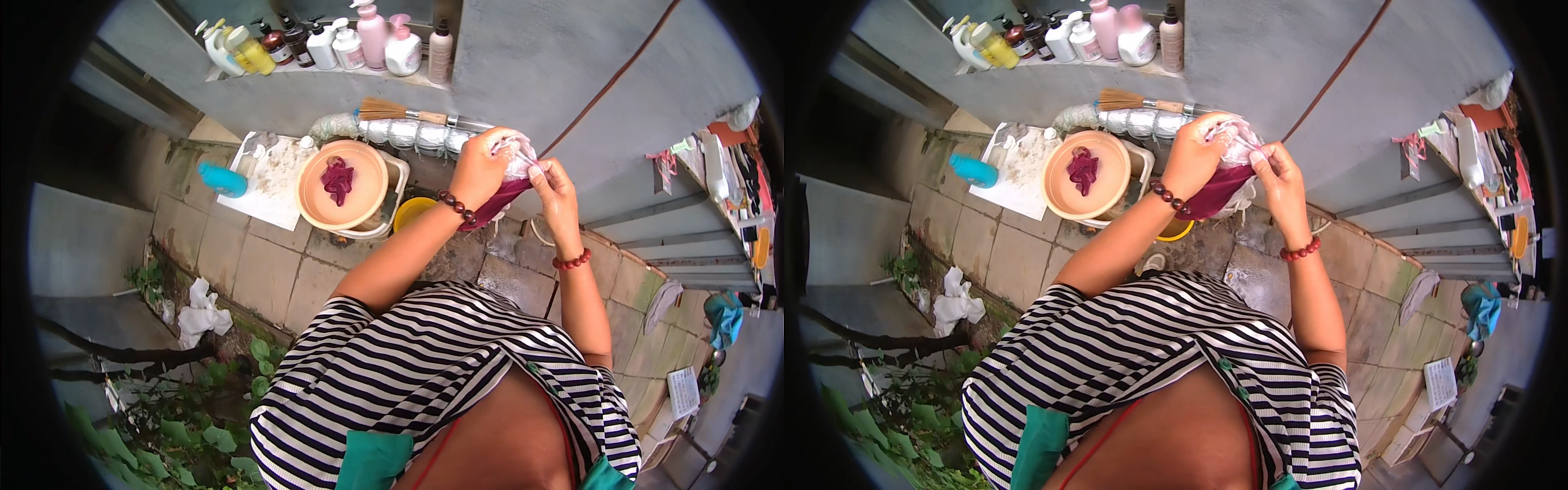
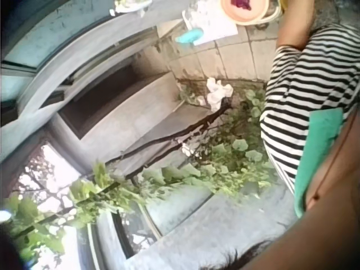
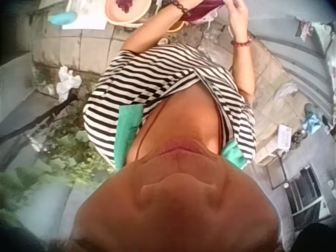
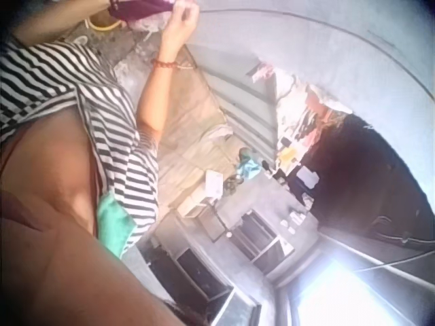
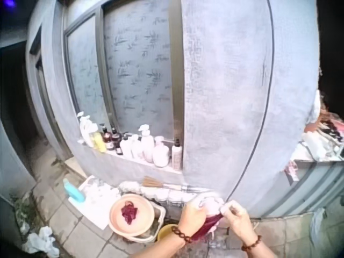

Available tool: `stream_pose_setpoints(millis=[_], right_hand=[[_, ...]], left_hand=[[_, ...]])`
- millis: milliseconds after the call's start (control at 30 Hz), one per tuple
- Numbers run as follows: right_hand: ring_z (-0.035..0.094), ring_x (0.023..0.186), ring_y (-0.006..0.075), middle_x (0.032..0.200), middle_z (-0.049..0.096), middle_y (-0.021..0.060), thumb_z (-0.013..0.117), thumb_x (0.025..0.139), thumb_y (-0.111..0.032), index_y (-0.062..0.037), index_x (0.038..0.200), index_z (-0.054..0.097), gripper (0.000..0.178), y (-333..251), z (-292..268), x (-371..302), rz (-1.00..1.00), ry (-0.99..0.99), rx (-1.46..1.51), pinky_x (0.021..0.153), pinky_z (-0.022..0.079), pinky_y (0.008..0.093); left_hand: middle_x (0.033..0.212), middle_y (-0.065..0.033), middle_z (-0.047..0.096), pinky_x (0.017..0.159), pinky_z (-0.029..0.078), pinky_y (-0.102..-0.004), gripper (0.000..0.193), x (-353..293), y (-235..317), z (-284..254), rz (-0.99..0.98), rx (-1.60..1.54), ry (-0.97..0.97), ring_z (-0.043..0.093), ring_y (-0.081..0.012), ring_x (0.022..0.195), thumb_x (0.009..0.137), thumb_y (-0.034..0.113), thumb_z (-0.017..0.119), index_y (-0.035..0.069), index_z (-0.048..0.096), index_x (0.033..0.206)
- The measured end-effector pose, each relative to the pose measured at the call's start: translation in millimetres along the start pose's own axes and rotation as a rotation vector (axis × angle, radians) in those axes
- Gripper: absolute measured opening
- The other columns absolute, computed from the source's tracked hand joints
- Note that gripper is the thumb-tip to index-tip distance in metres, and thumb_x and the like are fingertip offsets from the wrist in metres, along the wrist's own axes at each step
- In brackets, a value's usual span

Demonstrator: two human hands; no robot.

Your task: The person hand-washes a maroon garment in a basin of water. They repeatedly scrub the fabric with a bar of soap, rinse it under running water, and wring it out. The process is repeated several times before the garment is left soaking in the basin.

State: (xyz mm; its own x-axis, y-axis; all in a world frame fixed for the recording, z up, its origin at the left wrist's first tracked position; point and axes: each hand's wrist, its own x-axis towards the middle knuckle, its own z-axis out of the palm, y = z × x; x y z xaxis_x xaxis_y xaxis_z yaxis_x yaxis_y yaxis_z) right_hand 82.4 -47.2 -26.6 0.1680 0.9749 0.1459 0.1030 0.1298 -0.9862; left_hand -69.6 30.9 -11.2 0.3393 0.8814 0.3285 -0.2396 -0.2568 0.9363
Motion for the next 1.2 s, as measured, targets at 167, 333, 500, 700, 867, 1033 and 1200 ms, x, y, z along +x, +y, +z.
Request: stream_pose_setpoints(millis=[167, 333, 500, 700, 867, 1033, 1200], right_hand=[[0.058, 0.073, 0.0058, 0.085, 0.062, -0.0019, 0.058, 0.098, -0.016, -0.0067, 0.095, 0.059, 0.009, -26, 4, 1, -0.099, 0.244, 0.39, 0.067, 0.047, 0.0222], [0.065, 0.074, 0.0145, 0.085, 0.067, 0.0042, 0.063, 0.095, -0.023, -0.0042, 0.094, 0.064, 0.019, -61, -10, 6, 0.115, 0.301, 0.768, 0.07, 0.054, 0.0292], [0.066, 0.078, 0.0164, 0.087, 0.068, 0.0056, 0.065, 0.094, -0.023, -0.0041, 0.095, 0.066, 0.019, -69, -26, 1, 0.221, 0.334, 0.778, 0.073, 0.056, 0.0325], [0.062, 0.069, 0.0083, 0.08, 0.066, 0.0013, 0.066, 0.093, -0.018, -0.0066, 0.089, 0.06, 0.013, -56, -23, -10, 0.127, 0.375, 0.509, 0.066, 0.052, 0.0236], [0.045, 0.067, 0.0043, 0.075, 0.048, -0.0058, 0.07, 0.09, -0.015, -0.0112, 0.081, 0.046, 0.026, -47, -2, -11, -0.046, 0.619, 0.287, 0.06, 0.04, 0.0223], [0.044, 0.071, 0.013, 0.074, 0.047, 0.0022, 0.071, 0.086, -0.012, -0.0071, 0.071, 0.038, 0.037, -42, 43, -34, -0.244, 0.825, -0.266, 0.065, 0.041, 0.0289], [0.046, 0.123, 0.0305, 0.106, 0.063, 0.0063, 0.06, 0.092, -0.01, -0.0064, 0.092, 0.053, 0.008, -47, 82, -30, -0.447, 0.681, -0.681, 0.101, 0.033, 0.0444]], left_hand=[[0.079, 0.0017, 0.06, 0.067, 0.046, -0.0243, 0.013, -2, -10, -26, -0.212, -0.121, -0.237, 0.054, -0.0061, 0.073, 0.093, 0.013, 0.063, 0.001, 0.061, 0.089], [0.086, 0.0067, 0.053, 0.077, 0.039, -0.0232, 0.018, -3, -15, -38, -0.325, -0.278, -0.42, 0.046, -0.0043, 0.082, 0.098, 0.022, 0.059, 0.006, 0.061, 0.091], [0.101, -0.002, 0.062, 0.09, 0.043, -0.0278, 0.017, -7, -12, -25, -0.526, -0.691, -0.428, 0.057, -0.0119, 0.097, 0.089, 0.008, 0.068, 0.006, 0.059, 0.103], [0.111, -0.0086, 0.063, 0.091, 0.054, -0.0393, 0.028, -2, -28, -11, -0.625, -0.872, -0.38, 0.063, -0.0227, 0.106, 0.085, 0.0, 0.068, 0.009, 0.053, 0.106], [0.111, -0.0086, 0.064, 0.089, 0.055, -0.0406, 0.033, -8, -21, -2, -0.77, -0.877, -0.502, 0.064, -0.0228, 0.103, 0.082, 0.002, 0.069, 0.008, 0.056, 0.112], [0.113, -0.0144, 0.063, 0.091, 0.055, -0.0361, 0.031, -14, -14, 19, -0.604, -0.945, -0.355, 0.063, -0.0231, 0.105, 0.075, -0.009, 0.064, 0.001, 0.057, 0.103], [0.149, -0.0133, 0.038, 0.115, 0.031, -0.043, 0.035, -24, -36, 40, -0.674, -1.437, -0.67, 0.034, -0.0289, 0.141, 0.102, 0.018, 0.045, 0.007, 0.044, 0.136]])
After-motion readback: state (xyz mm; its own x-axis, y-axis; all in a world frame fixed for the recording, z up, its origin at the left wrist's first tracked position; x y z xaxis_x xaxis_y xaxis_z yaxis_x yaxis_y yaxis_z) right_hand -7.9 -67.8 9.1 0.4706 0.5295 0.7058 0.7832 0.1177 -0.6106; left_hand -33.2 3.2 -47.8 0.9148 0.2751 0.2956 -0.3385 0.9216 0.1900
